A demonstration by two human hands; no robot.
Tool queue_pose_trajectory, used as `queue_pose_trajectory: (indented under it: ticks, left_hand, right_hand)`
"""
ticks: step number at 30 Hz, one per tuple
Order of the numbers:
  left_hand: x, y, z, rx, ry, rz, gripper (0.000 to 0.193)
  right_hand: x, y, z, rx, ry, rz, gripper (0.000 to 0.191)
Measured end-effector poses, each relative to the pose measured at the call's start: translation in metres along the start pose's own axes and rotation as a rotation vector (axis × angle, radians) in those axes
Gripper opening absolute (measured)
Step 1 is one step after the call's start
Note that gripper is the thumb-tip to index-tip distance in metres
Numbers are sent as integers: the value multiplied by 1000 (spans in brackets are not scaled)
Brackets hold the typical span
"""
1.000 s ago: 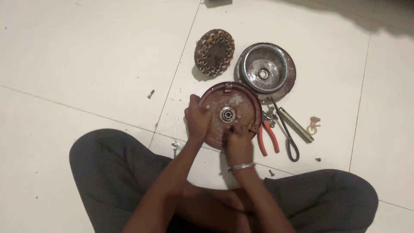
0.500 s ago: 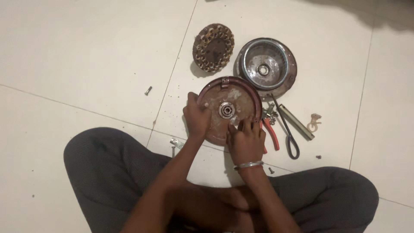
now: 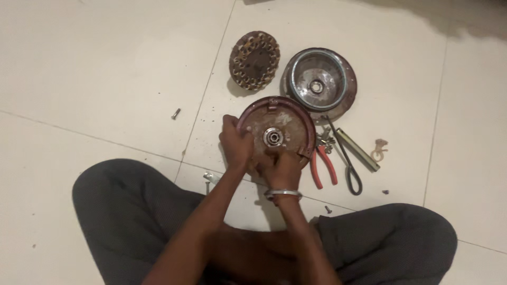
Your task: The person sits on the floor and disassembles a circular mechanical component, removing a metal ring and a central hub. They then wipe the interior of the housing with a cloth and use pliers to adjust small parts within the assembly.
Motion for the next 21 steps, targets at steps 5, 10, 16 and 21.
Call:
queue_pose_trajectory:
  ticks: [5, 10, 16, 21]
  left_hand:
    - [-4, 7, -5, 65, 20, 59, 29]
    - [-11, 9, -14, 109, 131, 140, 20]
    - [-16, 4, -19, 38, 341, 309, 21]
    - [-13, 5, -20, 69, 394, 324, 21]
  right_hand:
    - [-6, 5, -11, 98, -76, 207, 52]
    - [-17, 13, -39, 28, 137, -4, 22]
    - [0, 35, -66, -263, -284, -529, 20]
    - [8, 47, -35, -219, -358, -507, 16]
Point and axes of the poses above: each hand's wrist, its own y-axis towards the middle knuckle, its own z-axis out of the palm, x = y × z, the point moved 1 cm from there along y, towards the middle knuckle, and after that the axes turned 11 degrees about y, right-handed, at the moved point
